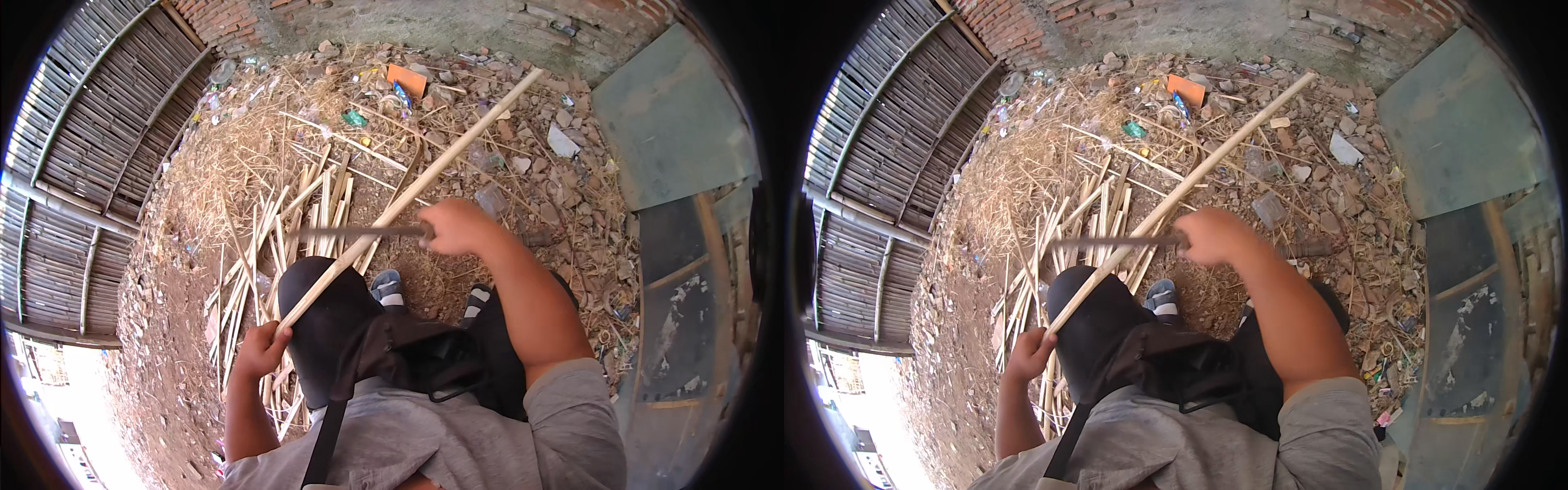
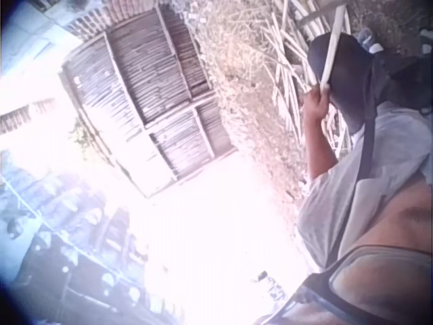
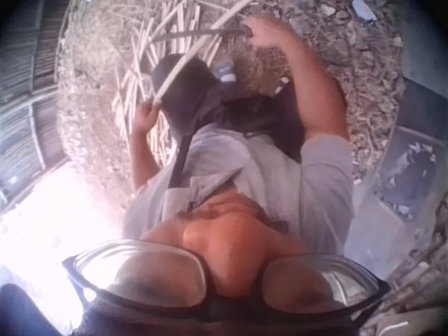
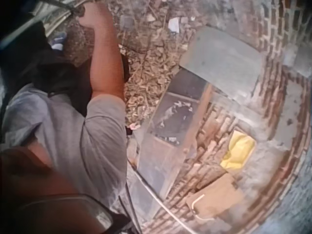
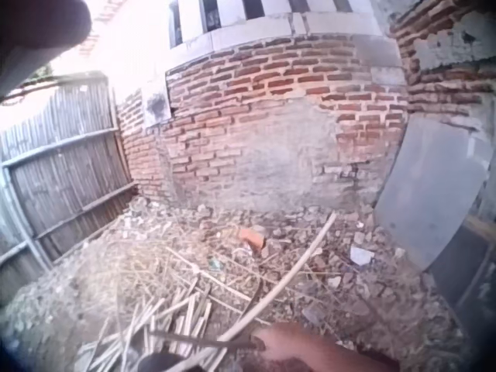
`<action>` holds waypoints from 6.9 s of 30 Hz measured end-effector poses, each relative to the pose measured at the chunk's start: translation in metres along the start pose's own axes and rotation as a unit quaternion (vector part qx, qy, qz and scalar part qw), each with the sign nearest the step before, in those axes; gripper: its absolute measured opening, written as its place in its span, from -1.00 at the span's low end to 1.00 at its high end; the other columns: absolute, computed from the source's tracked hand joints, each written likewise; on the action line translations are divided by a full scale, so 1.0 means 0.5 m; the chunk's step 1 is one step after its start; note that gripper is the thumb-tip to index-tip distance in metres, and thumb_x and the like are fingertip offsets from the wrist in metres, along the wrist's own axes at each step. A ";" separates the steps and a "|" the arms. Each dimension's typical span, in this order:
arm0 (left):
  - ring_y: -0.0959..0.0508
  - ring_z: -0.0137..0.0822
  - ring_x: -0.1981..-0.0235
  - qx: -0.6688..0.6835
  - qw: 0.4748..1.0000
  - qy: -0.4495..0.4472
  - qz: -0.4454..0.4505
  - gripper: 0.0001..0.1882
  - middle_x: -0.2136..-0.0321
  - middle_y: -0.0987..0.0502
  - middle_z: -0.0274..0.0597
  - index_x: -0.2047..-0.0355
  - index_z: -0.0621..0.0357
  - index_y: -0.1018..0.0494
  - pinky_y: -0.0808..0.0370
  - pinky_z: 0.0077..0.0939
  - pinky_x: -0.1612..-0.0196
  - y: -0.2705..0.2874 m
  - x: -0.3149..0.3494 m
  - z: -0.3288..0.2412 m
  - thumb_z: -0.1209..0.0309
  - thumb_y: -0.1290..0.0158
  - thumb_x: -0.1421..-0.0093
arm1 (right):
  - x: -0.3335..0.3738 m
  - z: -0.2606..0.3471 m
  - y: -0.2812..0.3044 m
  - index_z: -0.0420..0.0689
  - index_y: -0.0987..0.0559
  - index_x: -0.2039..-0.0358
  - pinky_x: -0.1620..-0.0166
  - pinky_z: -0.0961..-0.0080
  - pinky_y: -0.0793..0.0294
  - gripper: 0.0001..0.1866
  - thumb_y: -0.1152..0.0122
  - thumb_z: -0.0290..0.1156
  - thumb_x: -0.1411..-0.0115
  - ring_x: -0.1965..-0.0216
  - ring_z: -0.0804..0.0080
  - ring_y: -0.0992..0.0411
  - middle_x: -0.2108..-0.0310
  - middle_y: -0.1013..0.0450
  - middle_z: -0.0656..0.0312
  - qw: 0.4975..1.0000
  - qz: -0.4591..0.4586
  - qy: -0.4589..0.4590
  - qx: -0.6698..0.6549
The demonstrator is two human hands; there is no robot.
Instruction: The person shaves and splits a bamboo stick using a cleaver while sitting in an outdoor area.
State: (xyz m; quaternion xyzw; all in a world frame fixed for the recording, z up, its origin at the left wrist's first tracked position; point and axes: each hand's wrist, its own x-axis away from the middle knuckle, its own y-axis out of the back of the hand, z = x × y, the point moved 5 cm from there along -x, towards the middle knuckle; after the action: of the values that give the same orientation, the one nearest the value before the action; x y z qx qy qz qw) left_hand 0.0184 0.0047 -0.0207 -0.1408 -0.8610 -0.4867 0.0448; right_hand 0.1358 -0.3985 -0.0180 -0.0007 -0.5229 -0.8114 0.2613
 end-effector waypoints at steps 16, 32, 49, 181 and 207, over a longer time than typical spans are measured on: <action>-0.50 -0.16 0.59 -0.043 0.995 0.060 0.068 -0.69 0.63 -0.49 -0.04 0.47 0.25 -0.52 -0.40 -0.22 0.45 0.028 -0.011 -0.026 0.23 -0.22 -0.20 | -0.039 -0.106 -0.044 -0.24 -0.59 0.04 0.10 0.25 -0.54 -0.47 -0.43 -0.18 -0.04 0.20 0.13 -0.58 0.23 -0.60 -0.04 0.994 -0.036 -0.005 -0.104; -0.38 -0.42 0.63 0.027 0.994 0.069 0.081 -0.70 0.70 -0.43 -0.17 0.45 0.27 -0.53 -0.36 -0.33 0.50 0.012 -0.024 -0.019 0.25 -0.19 -0.24 | -0.034 -0.138 -0.025 -0.25 -0.55 -0.06 0.05 0.23 -0.54 -0.37 -0.45 -0.15 -0.03 0.15 0.06 -0.59 0.21 -0.60 -0.03 0.981 -0.018 -0.072 -0.182; -0.40 -0.43 0.60 0.025 0.990 0.111 0.087 -0.68 0.69 -0.42 -0.23 0.38 0.26 -0.56 -0.37 -0.35 0.46 0.008 -0.017 -0.004 0.20 -0.16 -0.27 | -0.037 -0.200 -0.003 -0.30 -0.59 0.07 0.04 0.23 -0.53 -0.42 -0.44 -0.15 0.02 0.09 0.05 -0.57 0.19 -0.59 -0.11 0.938 -0.037 -0.163 -0.303; -0.62 0.10 0.50 -0.218 0.960 -0.039 -0.172 -0.70 0.50 -0.62 0.02 0.05 0.03 -0.46 -0.53 -0.02 0.45 -0.023 0.012 -0.038 0.18 -0.10 -0.30 | -0.026 -0.142 0.005 -0.22 -0.61 0.08 0.01 0.25 -0.55 -0.55 -0.37 -0.27 -0.03 0.12 0.10 -0.58 0.18 -0.60 -0.02 0.970 -0.116 -0.112 -0.182; -0.51 0.24 0.57 -0.102 0.993 -0.006 -0.060 -0.61 0.69 -0.45 0.12 0.46 0.21 -0.34 -0.37 0.06 0.51 0.004 -0.008 -0.042 0.13 -0.14 -0.24 | -0.019 0.007 -0.019 -0.16 -0.62 0.14 0.07 0.17 -0.54 -0.62 -0.36 -0.24 -0.06 0.19 0.09 -0.59 0.27 -0.61 0.05 0.998 -0.024 -0.028 -0.047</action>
State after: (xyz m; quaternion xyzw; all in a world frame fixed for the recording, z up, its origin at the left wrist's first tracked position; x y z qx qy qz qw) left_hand 0.0217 -0.0132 -0.0089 -0.0959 -0.8142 -0.5726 -0.0038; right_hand 0.1391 -0.3888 -0.0270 -0.0230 -0.4907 -0.8411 0.2263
